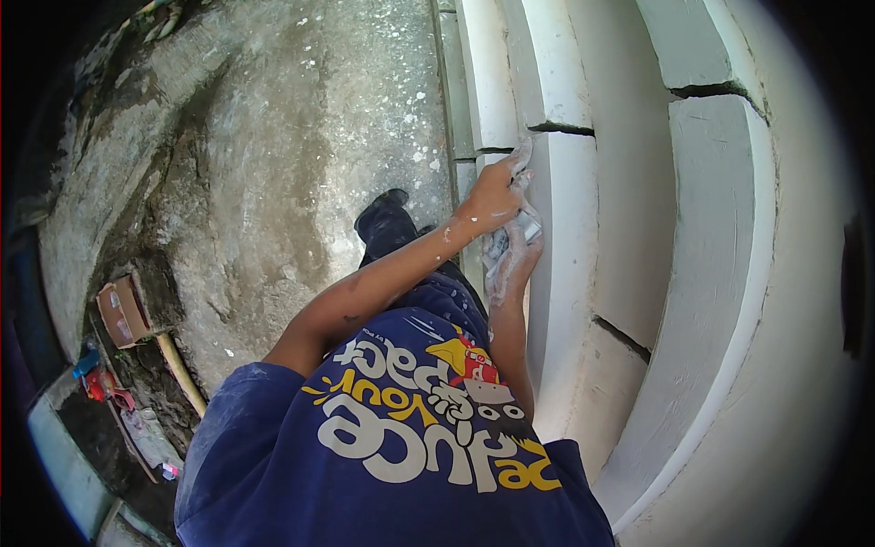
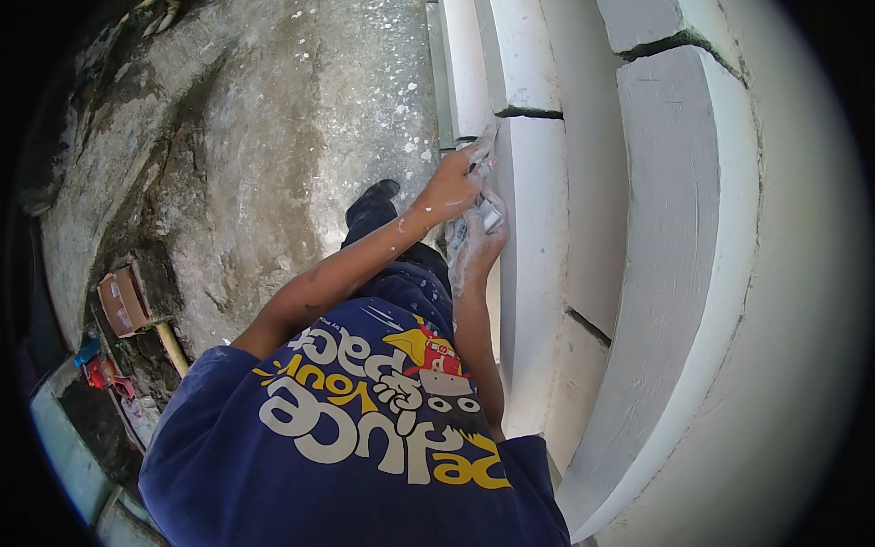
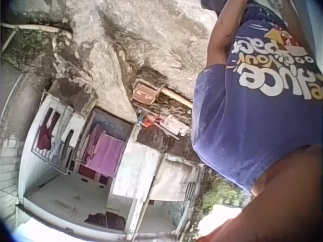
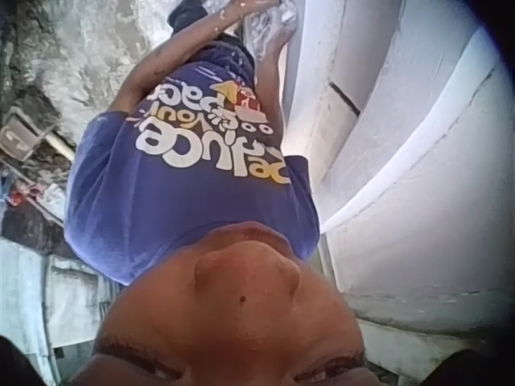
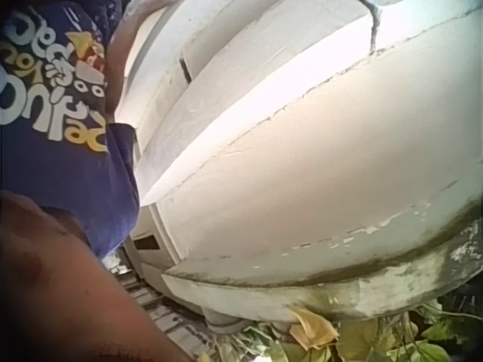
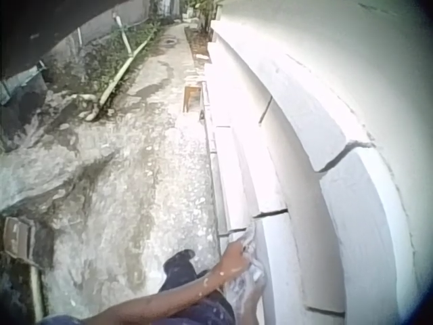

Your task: Applying plaster filler to the gaps and cracks in a concrete wall using a putty scraper.

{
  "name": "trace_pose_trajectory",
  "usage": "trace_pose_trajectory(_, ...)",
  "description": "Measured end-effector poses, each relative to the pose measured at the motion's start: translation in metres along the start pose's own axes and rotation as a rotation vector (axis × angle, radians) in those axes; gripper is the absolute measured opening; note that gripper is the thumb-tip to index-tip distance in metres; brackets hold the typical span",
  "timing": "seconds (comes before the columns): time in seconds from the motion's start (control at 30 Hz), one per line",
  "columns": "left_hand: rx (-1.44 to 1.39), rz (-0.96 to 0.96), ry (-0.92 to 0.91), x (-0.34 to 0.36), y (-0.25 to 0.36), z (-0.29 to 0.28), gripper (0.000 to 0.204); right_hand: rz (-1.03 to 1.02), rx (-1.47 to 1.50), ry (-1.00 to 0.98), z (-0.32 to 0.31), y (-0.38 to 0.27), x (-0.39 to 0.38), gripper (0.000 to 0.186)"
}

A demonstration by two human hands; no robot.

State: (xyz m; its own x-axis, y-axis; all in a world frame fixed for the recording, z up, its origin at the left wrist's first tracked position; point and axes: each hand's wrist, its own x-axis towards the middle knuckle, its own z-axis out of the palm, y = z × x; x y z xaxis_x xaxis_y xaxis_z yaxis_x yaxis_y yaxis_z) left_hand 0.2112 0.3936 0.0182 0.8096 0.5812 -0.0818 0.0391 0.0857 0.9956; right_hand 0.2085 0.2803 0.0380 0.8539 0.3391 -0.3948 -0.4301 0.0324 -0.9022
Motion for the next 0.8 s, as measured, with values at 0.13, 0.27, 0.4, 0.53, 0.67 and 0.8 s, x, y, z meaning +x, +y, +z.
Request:
trace_pose_trajectory(0.13, -0.009, 0.049, 0.020, 0.000, 0.003, 0.002, 0.047, 0.009, 0.033, -0.002, 0.002, -0.004, -0.001, 0.040)
trace_pose_trajectory(0.27, -0.107, -0.044, -0.019, 0.002, 0.000, -0.003, 0.047, 0.003, 0.060, 0.019, 0.009, 0.000, -0.004, 0.036)
trace_pose_trajectory(0.4, 0.001, 0.087, 0.085, -0.006, -0.003, 0.009, 0.046, -0.035, 0.057, 0.025, -0.003, 0.012, 0.002, 0.037)
trace_pose_trajectory(0.53, -0.102, -0.001, 0.058, 0.001, -0.008, 0.005, 0.043, -0.026, 0.072, 0.001, 0.000, 0.009, -0.003, 0.037)
trace_pose_trajectory(0.67, 0.005, 0.176, 0.171, -0.005, -0.007, 0.011, 0.041, -0.045, 0.060, 0.003, -0.008, 0.012, -0.002, 0.036)
trace_pose_trajectory(0.8, -0.037, 0.000, 0.032, -0.006, 0.001, 0.007, 0.042, -0.026, 0.154, -0.004, -0.002, 0.014, 0.001, 0.035)
